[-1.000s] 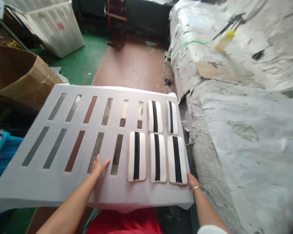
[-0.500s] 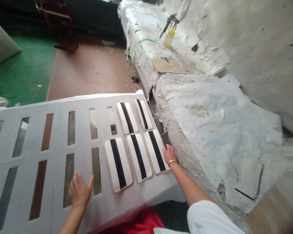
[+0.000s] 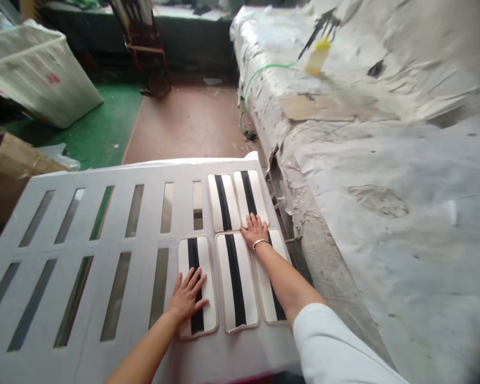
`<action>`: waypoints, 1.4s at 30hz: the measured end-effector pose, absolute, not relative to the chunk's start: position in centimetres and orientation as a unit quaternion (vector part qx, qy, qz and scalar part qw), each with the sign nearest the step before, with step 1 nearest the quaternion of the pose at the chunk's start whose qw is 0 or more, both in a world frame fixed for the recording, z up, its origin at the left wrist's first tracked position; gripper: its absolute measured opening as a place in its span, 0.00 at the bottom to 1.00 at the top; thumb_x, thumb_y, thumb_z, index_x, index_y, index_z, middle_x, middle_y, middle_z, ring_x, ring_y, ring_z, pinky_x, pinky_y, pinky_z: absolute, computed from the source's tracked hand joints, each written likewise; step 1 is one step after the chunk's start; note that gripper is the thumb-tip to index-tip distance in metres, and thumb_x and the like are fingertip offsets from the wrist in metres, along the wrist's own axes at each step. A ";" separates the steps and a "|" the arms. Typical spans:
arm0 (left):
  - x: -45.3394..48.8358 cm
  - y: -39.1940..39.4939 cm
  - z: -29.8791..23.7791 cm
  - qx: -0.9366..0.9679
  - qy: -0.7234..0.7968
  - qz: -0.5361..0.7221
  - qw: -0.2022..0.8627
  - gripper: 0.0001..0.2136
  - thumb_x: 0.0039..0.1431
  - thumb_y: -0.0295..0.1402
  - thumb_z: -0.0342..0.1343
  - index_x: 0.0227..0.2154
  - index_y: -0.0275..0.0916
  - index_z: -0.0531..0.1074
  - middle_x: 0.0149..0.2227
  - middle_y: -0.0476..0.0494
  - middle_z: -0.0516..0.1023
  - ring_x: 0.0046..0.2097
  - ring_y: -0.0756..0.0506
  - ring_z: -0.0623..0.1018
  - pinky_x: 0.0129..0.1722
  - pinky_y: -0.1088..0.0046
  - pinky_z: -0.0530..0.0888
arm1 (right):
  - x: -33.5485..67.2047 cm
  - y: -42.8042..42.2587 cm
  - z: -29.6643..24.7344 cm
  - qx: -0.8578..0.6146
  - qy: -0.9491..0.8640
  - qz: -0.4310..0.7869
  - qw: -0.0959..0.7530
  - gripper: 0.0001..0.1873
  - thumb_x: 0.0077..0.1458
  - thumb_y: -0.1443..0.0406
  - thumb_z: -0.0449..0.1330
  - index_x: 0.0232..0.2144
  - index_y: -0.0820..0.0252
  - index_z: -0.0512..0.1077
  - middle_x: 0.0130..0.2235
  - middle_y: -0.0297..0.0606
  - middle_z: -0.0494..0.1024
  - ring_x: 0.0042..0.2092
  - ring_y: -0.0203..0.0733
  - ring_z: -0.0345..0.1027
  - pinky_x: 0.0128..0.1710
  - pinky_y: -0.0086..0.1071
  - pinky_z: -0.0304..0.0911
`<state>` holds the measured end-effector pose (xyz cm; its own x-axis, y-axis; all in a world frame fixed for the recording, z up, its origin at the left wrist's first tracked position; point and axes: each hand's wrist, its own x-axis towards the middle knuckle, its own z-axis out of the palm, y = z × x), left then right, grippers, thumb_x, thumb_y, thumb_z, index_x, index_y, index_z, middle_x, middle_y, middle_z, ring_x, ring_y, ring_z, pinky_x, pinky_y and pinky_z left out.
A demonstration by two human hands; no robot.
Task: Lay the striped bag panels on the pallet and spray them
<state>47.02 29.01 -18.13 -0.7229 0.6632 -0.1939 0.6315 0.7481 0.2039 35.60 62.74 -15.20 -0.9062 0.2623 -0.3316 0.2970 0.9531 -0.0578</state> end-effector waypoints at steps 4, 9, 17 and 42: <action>47.2 29.4 -16.2 0.290 0.944 0.077 0.138 0.32 0.56 0.48 0.52 0.62 0.43 0.57 0.65 0.37 0.55 0.66 0.35 0.52 0.63 0.46 0.45 | 35.4 63.0 -14.5 0.144 0.970 -0.085 0.177 0.35 0.62 0.49 0.41 0.66 0.58 0.45 0.69 0.38 0.40 0.68 0.48 0.30 0.64 0.50 0.31; 48.2 29.9 -14.2 -0.047 0.980 0.190 0.045 0.33 0.60 0.43 0.49 0.62 0.26 0.52 0.61 0.22 0.59 0.63 0.35 0.59 0.59 0.54 0.60 | 37.8 58.9 -12.6 0.134 0.978 -0.130 0.097 0.33 0.62 0.52 0.46 0.65 0.61 0.50 0.68 0.45 0.43 0.67 0.52 0.32 0.64 0.52 0.32; 46.5 30.4 -13.8 -0.137 0.938 0.228 0.221 0.28 0.64 0.43 0.41 0.63 0.31 0.51 0.48 0.27 0.76 0.47 0.34 0.77 0.44 0.60 0.71 | 43.6 50.4 -16.4 -0.007 0.979 -0.140 0.150 0.33 0.61 0.53 0.47 0.64 0.57 0.51 0.68 0.40 0.46 0.68 0.49 0.32 0.64 0.52 0.26; 47.9 9.6 -13.2 -0.154 0.962 0.173 0.144 0.31 0.54 0.48 0.43 0.59 0.41 0.50 0.53 0.40 0.71 0.57 0.36 0.68 0.57 0.56 0.65 | 49.0 59.1 -11.7 0.193 0.973 -0.127 0.009 0.26 0.58 0.60 0.46 0.56 0.66 0.63 0.60 0.50 0.64 0.62 0.48 0.54 0.61 0.44 0.50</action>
